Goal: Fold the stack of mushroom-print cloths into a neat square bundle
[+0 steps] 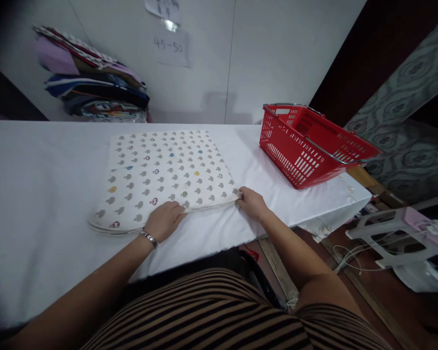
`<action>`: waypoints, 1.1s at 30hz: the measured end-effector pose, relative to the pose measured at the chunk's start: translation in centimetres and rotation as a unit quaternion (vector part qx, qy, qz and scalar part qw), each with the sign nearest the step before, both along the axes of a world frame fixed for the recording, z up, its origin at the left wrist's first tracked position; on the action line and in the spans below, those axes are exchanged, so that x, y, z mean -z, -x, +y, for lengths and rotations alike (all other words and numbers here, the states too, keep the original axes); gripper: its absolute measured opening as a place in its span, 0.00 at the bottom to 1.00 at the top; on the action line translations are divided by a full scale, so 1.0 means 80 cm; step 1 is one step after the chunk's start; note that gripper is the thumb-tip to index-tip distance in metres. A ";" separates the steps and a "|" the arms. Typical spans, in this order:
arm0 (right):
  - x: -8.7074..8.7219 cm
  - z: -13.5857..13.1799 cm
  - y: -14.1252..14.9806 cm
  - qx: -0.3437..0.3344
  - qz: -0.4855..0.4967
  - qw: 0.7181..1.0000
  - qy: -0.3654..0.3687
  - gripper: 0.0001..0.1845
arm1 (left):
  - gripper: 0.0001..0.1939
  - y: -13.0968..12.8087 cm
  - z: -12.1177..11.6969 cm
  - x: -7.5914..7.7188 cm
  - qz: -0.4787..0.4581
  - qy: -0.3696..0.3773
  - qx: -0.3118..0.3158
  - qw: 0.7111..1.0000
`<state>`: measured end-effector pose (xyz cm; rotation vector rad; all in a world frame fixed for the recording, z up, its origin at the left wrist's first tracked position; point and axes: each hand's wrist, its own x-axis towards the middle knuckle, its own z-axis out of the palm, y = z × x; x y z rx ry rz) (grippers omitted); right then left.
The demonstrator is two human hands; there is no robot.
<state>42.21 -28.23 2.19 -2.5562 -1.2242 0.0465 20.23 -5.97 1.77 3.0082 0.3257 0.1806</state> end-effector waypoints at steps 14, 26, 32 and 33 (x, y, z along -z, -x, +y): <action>0.018 0.022 0.039 -0.169 -0.111 0.978 -0.056 0.12 | 0.13 -0.007 0.003 -0.011 0.044 0.016 -0.022 0.999; 0.025 0.042 0.048 -0.213 -0.177 0.961 -0.024 0.12 | 0.13 -0.006 0.006 -0.005 0.032 0.027 -0.021 0.999; 0.011 0.043 0.049 -0.193 -0.175 0.966 0.002 0.15 | 0.14 -0.006 0.006 -0.006 0.034 0.034 -0.026 0.999; 0.008 0.043 0.049 -0.175 -0.172 0.969 0.013 0.15 | 0.14 -0.006 0.006 -0.006 0.034 0.035 -0.025 0.998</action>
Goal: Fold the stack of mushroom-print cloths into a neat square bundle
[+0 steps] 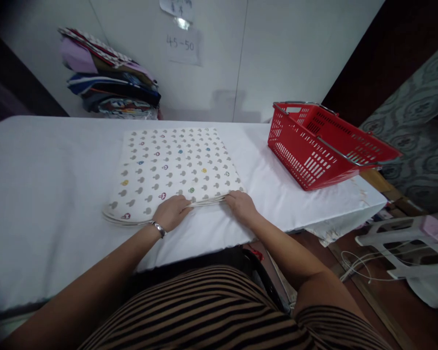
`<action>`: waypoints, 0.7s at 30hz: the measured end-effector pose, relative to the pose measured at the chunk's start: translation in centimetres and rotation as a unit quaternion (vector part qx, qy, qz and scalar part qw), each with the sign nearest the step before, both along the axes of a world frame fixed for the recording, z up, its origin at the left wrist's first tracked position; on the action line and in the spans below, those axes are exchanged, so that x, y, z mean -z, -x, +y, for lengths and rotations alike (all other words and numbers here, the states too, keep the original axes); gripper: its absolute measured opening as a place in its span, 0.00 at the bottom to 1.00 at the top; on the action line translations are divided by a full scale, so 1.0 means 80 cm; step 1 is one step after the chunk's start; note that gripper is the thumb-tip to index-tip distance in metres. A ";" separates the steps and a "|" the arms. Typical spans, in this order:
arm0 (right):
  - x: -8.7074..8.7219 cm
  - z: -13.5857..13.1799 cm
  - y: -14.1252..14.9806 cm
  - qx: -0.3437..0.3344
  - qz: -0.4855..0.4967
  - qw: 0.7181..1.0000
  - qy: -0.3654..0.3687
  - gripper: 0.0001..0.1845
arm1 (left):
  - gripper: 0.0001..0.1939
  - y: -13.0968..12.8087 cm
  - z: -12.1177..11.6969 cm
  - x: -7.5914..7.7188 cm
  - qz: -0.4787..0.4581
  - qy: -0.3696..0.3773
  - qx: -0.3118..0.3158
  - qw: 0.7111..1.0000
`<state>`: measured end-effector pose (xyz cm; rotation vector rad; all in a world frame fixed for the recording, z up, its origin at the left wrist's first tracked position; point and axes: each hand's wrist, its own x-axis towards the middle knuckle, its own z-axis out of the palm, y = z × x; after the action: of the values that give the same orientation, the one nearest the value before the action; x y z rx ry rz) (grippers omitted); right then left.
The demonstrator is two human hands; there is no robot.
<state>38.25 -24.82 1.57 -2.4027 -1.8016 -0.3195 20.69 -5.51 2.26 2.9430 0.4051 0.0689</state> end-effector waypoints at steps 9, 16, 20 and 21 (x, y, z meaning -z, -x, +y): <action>0.002 0.011 0.006 0.090 0.028 0.993 0.066 0.15 | 0.14 0.001 0.001 0.001 -0.012 -0.002 0.002 1.000; 0.007 0.005 0.012 0.077 0.061 0.995 0.036 0.13 | 0.13 0.002 0.002 0.004 -0.019 -0.006 0.006 1.000; 0.009 0.001 0.011 0.017 0.068 0.997 0.029 0.14 | 0.13 0.001 0.001 0.004 -0.023 -0.005 0.006 1.000; 0.009 0.000 0.011 0.004 0.070 0.997 0.023 0.14 | 0.13 0.001 0.001 0.004 -0.022 -0.006 0.006 1.000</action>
<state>37.39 -24.78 0.88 -2.3968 -1.7568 -0.1077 20.60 -5.45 1.94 2.9499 0.3826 0.1345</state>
